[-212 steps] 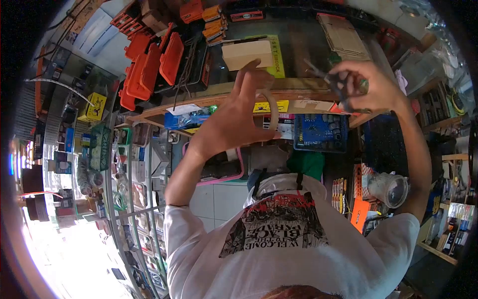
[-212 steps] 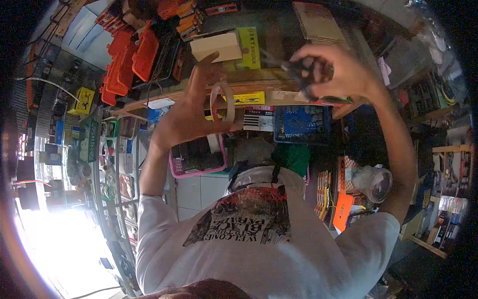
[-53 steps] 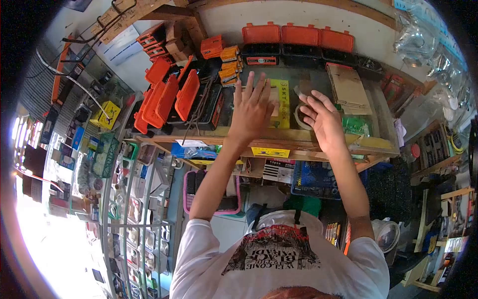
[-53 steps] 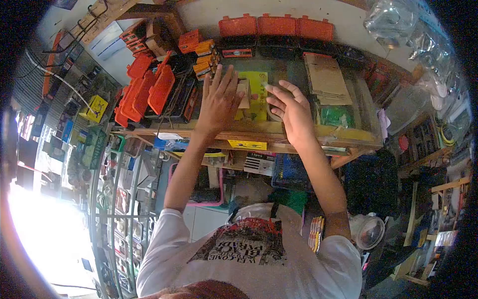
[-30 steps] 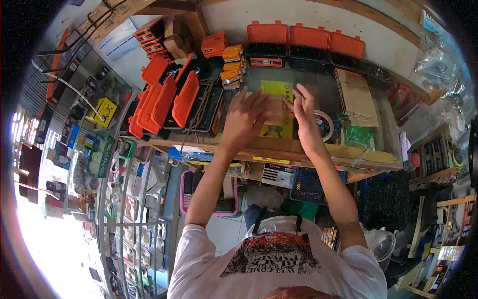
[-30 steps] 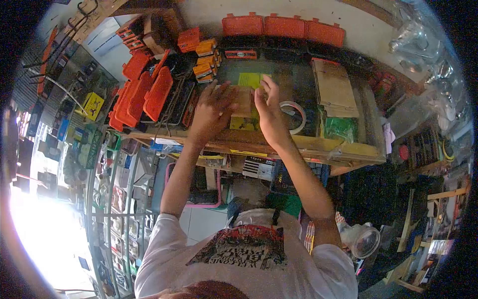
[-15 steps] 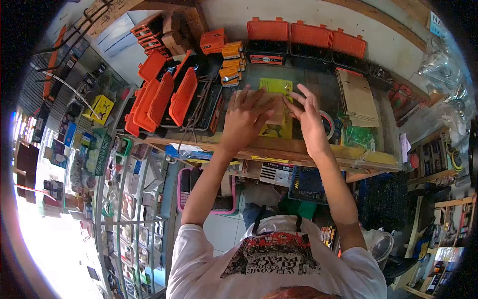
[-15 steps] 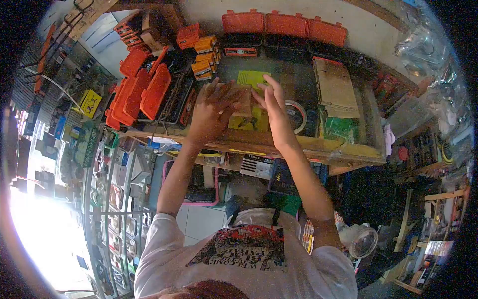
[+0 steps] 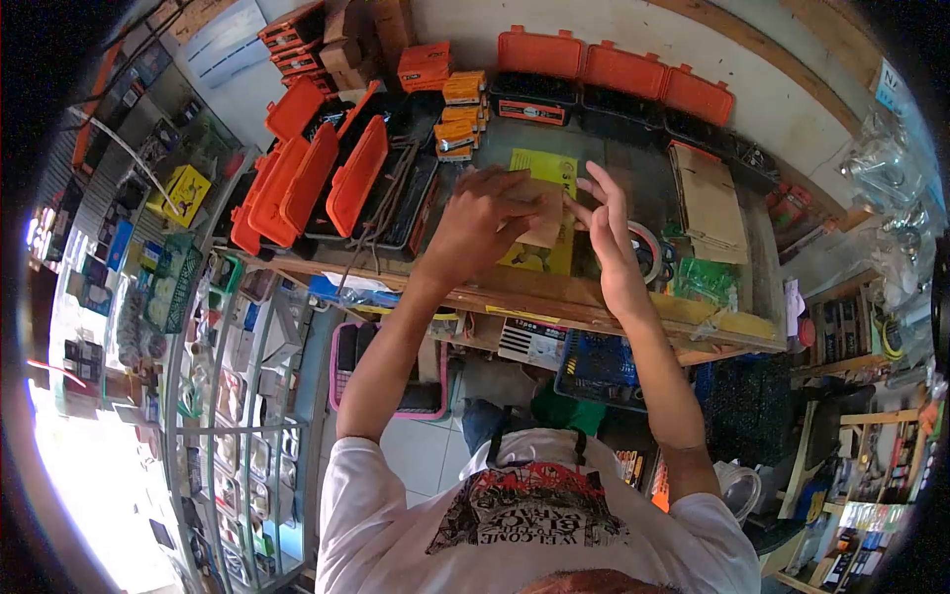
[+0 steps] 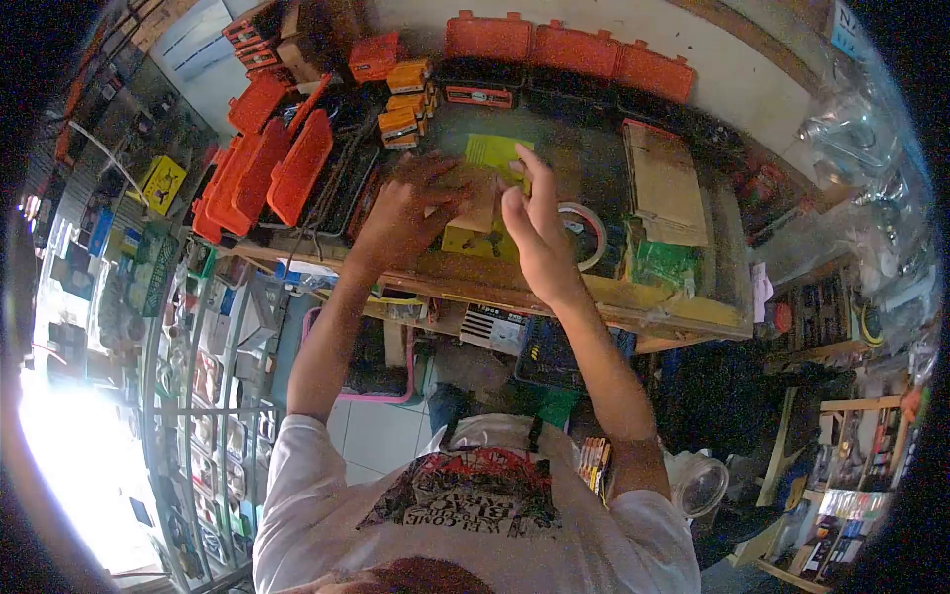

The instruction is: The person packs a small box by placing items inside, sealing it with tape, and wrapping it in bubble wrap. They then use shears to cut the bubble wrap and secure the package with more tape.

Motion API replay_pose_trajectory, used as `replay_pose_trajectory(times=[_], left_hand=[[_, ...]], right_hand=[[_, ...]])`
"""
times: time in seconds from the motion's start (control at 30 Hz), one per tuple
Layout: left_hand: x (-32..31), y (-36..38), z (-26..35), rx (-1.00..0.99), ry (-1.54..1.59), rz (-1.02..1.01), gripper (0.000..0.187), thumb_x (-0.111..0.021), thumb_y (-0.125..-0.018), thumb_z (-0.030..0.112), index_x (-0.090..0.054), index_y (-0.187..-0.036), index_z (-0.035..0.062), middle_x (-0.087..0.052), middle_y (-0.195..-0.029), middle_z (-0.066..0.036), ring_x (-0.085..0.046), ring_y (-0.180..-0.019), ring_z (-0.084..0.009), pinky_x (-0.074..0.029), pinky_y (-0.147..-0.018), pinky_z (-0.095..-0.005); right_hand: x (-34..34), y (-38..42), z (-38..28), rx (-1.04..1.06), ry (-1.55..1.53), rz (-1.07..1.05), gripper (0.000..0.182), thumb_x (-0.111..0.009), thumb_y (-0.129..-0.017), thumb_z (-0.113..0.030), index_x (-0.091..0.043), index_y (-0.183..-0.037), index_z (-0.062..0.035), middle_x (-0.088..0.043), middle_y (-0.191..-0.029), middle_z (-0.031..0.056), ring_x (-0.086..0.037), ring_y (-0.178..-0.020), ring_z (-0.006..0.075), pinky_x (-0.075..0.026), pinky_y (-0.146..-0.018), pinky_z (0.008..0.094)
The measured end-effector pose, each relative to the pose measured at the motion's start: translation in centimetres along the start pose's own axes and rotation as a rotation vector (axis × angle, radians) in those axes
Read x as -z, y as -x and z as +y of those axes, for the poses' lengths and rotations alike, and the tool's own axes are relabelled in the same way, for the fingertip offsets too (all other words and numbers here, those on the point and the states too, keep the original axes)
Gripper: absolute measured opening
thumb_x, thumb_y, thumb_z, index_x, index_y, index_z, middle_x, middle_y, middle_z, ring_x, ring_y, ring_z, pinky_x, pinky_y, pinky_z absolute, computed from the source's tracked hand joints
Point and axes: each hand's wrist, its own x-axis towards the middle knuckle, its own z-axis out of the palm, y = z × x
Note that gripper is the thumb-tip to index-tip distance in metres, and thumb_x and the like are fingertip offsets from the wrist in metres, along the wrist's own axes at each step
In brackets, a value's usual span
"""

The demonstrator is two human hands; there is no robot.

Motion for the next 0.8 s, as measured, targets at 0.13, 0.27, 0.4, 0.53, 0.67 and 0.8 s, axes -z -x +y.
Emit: replay_pose_trajectory(times=[0.13,0.27,0.4,0.53,0.67,0.8], left_hand=[[-0.4,0.0,-0.7,-0.013,0.020,0.006,0.026,-0.074,-0.083,0.022,-0.079,-0.108,0.0152,-0.063,-0.131,-0.011,-0.054,-0.126,-0.0346,-0.038,-0.109,-0.0480],[-0.5,0.1,-0.6,-0.021,0.003,0.014,0.026,-0.075,-0.083,0.021,-0.078,-0.107,0.0149,-0.063,-0.131,-0.009,-0.054,-0.125,-0.0326,-0.038,-0.109,-0.0472],[-0.7,0.4,-0.6,-0.035,-0.032,0.056,0.025,-0.073,-0.085,0.024,-0.077,-0.109,0.0173,-0.063,-0.131,-0.009,-0.055,-0.125,-0.0316,-0.038,-0.110,-0.0493],[-0.8,0.6,-0.7,-0.049,-0.068,0.035,0.027,-0.069,-0.090,0.026,-0.074,-0.114,0.0166,-0.062,-0.133,-0.010,-0.053,-0.127,-0.0333,-0.038,-0.110,-0.0498],[-0.8,0.4,-0.7,-0.035,-0.059,0.009,0.030,-0.067,-0.093,0.028,-0.071,-0.119,0.0162,-0.062,-0.134,-0.010,-0.053,-0.128,-0.0334,-0.038,-0.110,-0.0502],[-1.1,0.5,-0.5,-0.030,-0.107,0.031,0.032,-0.065,-0.094,0.031,-0.069,-0.122,0.0161,-0.060,-0.136,-0.011,-0.052,-0.128,-0.0339,-0.038,-0.110,-0.0507]], right_hand=[[0.2,-0.3,0.5,0.011,0.038,-0.006,0.076,-0.032,-0.105,-0.060,-0.021,-0.157,-0.0056,-0.029,-0.154,0.0217,-0.036,-0.143,0.0311,-0.021,-0.120,0.0463],[0.9,0.2,0.4,-0.059,-0.228,0.000,0.074,-0.031,-0.106,-0.058,-0.026,-0.156,-0.0044,-0.036,-0.152,0.0213,-0.038,-0.142,0.0334,-0.025,-0.117,0.0448],[1.1,1.2,-0.5,-0.146,-0.551,-0.008,0.074,-0.030,-0.106,-0.058,-0.033,-0.153,-0.0015,-0.043,-0.149,0.0245,-0.038,-0.143,0.0354,-0.027,-0.116,0.0439],[1.4,1.6,-1.0,-0.225,-0.718,-0.005,0.074,-0.032,-0.105,-0.059,-0.036,-0.151,-0.0016,-0.042,-0.149,0.0290,-0.036,-0.144,0.0380,-0.025,-0.117,0.0456],[1.6,1.5,-1.1,-0.270,-0.833,0.014,0.072,-0.037,-0.104,-0.058,-0.040,-0.148,-0.0010,-0.040,-0.149,0.0317,-0.033,-0.144,0.0406,-0.022,-0.119,0.0472],[1.7,1.4,-1.0,-0.290,-0.885,0.008,0.072,-0.037,-0.104,-0.058,-0.041,-0.147,-0.0004,-0.039,-0.150,0.0327,-0.031,-0.146,0.0413,-0.020,-0.120,0.0474]])
